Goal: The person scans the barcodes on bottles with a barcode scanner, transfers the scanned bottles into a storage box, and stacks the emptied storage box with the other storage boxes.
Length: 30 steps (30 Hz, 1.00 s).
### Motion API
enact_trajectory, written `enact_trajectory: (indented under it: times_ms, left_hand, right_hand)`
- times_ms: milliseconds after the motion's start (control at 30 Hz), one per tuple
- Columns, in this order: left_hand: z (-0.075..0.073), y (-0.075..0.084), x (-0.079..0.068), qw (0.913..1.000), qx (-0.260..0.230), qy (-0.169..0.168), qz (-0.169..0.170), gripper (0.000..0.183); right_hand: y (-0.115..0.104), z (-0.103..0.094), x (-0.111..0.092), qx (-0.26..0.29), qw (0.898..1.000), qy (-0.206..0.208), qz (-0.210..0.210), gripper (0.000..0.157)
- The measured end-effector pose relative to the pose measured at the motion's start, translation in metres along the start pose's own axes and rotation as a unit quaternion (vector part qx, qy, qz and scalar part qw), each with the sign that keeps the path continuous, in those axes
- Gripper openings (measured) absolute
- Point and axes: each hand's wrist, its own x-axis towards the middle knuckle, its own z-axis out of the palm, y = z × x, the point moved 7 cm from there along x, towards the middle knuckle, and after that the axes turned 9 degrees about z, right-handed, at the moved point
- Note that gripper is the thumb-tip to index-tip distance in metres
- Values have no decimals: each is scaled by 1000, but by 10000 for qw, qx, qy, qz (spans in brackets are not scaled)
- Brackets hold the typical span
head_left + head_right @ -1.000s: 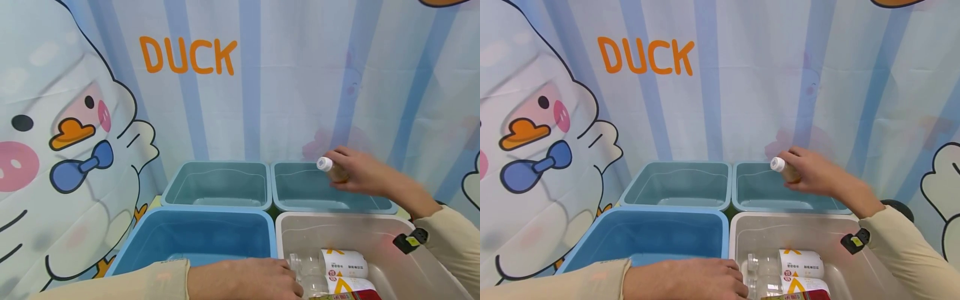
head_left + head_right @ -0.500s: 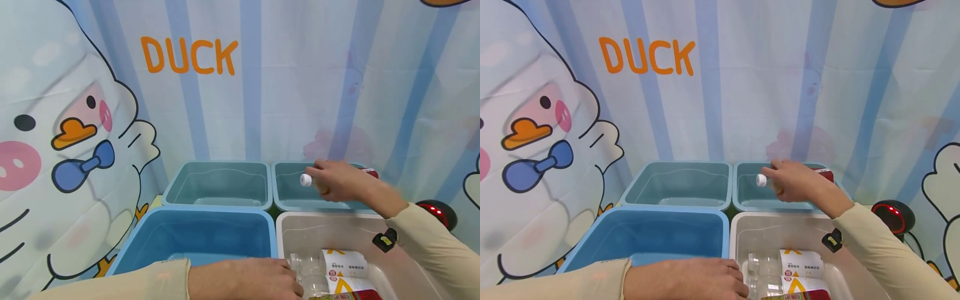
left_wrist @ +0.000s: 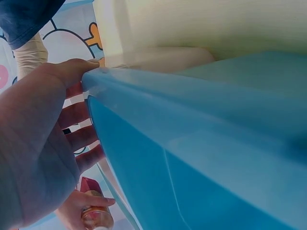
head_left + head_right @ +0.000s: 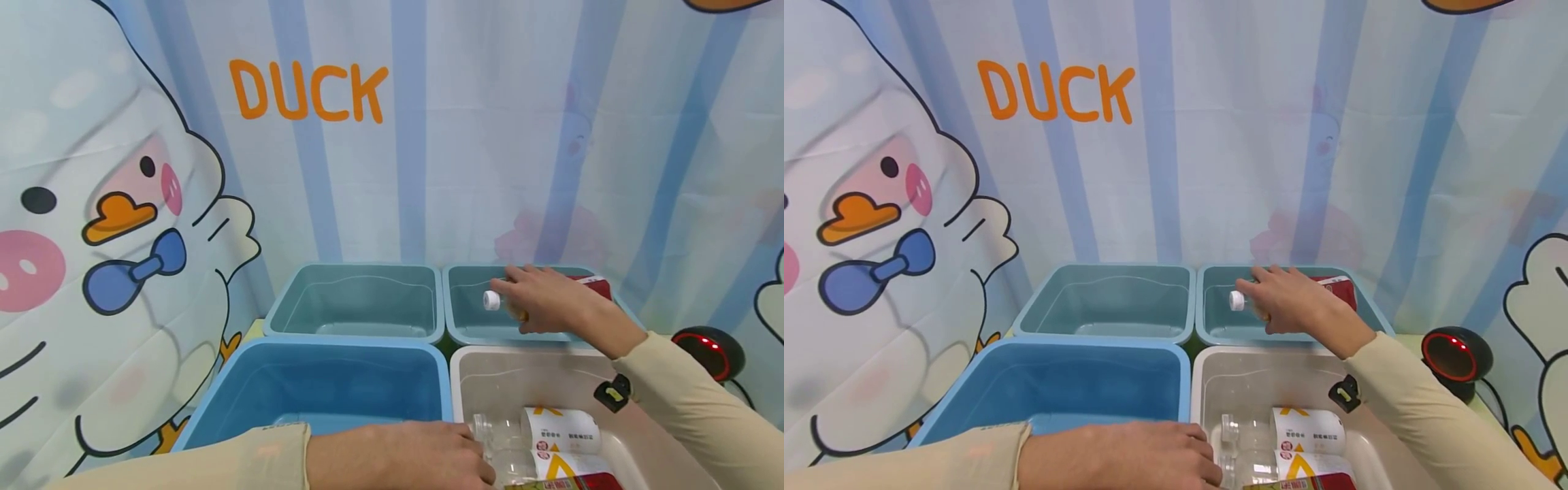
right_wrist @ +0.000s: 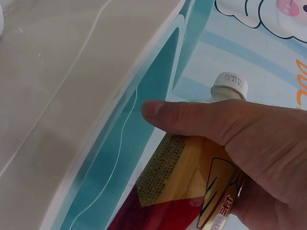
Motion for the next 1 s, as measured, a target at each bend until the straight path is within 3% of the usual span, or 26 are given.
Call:
enact_trajectory:
  times_ms: [400, 1000]
  left_hand:
    - [0, 1, 0, 10000, 72, -7, -1, 44]
    - [1, 1, 0, 9997, 213, -82, 78, 40]
  right_hand:
    - [7, 2, -2, 450, 9974, -346, 447, 81]
    - [9, 0, -6, 299, 9957, -659, 585, 88]
